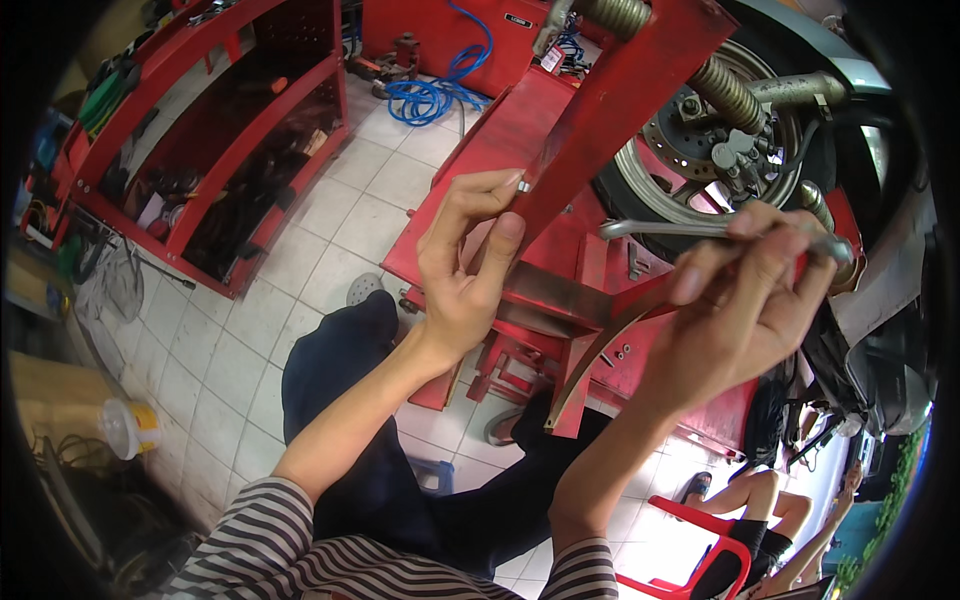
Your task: The person assembles a metal bracket onto a red frame by placing the bracket, inserting bolts through pre-drilled holes, and tightening the nuts using a wrench and a socket wrench.
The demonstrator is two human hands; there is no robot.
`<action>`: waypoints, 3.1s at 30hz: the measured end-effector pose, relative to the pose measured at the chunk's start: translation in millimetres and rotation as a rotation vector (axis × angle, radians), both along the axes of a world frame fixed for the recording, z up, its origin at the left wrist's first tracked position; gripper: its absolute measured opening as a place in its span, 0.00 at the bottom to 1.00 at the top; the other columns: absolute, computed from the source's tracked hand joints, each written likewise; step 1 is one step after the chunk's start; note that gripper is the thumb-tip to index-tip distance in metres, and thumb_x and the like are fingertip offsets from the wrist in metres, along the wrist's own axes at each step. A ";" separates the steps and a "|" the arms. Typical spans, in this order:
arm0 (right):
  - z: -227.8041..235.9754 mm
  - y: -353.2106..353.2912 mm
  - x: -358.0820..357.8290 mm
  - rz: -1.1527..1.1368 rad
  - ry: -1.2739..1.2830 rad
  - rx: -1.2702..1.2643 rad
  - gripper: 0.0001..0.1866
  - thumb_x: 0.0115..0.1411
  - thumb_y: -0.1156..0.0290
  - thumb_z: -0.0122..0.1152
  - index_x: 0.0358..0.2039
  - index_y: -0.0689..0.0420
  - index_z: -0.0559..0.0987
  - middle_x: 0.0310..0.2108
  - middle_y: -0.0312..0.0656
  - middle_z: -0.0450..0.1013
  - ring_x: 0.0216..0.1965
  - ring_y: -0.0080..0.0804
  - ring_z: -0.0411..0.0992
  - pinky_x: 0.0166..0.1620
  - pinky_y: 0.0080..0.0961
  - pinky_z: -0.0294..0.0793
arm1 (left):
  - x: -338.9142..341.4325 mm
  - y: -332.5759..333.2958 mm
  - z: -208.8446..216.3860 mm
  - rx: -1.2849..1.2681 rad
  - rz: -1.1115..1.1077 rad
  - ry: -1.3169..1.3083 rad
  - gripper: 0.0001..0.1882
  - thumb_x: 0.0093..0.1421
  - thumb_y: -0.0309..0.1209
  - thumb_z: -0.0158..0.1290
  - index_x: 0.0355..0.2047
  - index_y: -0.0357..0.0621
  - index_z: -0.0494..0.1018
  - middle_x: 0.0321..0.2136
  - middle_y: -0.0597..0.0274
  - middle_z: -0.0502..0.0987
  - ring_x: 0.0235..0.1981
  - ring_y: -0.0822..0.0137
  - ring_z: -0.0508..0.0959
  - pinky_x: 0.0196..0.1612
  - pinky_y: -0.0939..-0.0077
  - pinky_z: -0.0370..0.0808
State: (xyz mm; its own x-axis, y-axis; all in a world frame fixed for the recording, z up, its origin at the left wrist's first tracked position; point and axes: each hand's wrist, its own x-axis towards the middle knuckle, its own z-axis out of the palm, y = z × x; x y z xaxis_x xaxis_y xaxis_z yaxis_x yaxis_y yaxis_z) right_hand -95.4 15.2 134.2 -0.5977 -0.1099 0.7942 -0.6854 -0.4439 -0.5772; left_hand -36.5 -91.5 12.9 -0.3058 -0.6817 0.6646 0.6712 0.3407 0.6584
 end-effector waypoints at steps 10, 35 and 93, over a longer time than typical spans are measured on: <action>-96.6 22.4 8.8 -0.133 0.483 0.168 0.17 0.70 0.64 0.37 0.28 0.63 0.63 0.28 0.49 0.68 0.19 0.34 0.73 0.21 0.24 0.73 | -2.1 2.8 1.4 -0.028 0.033 0.014 0.11 0.66 0.28 0.51 0.43 0.31 0.70 0.47 0.52 0.73 0.45 0.69 0.74 0.49 0.75 0.72; -135.2 4.7 15.0 -0.074 0.619 0.269 0.04 0.60 0.76 0.49 0.29 0.61 0.67 0.35 0.46 0.67 0.31 0.41 0.74 0.33 0.31 0.75 | -3.4 1.2 -2.7 -0.027 0.001 0.029 0.11 0.67 0.27 0.49 0.46 0.33 0.68 0.49 0.51 0.72 0.47 0.69 0.73 0.49 0.77 0.70; -57.2 4.0 -13.9 -0.081 -0.075 0.229 0.07 0.69 0.73 0.48 0.42 0.64 0.65 0.33 0.48 0.73 0.25 0.28 0.75 0.27 0.19 0.73 | -6.8 8.4 -2.5 0.022 0.219 -0.112 0.07 0.68 0.30 0.48 0.39 0.38 0.68 0.40 0.63 0.72 0.42 0.73 0.69 0.50 0.78 0.63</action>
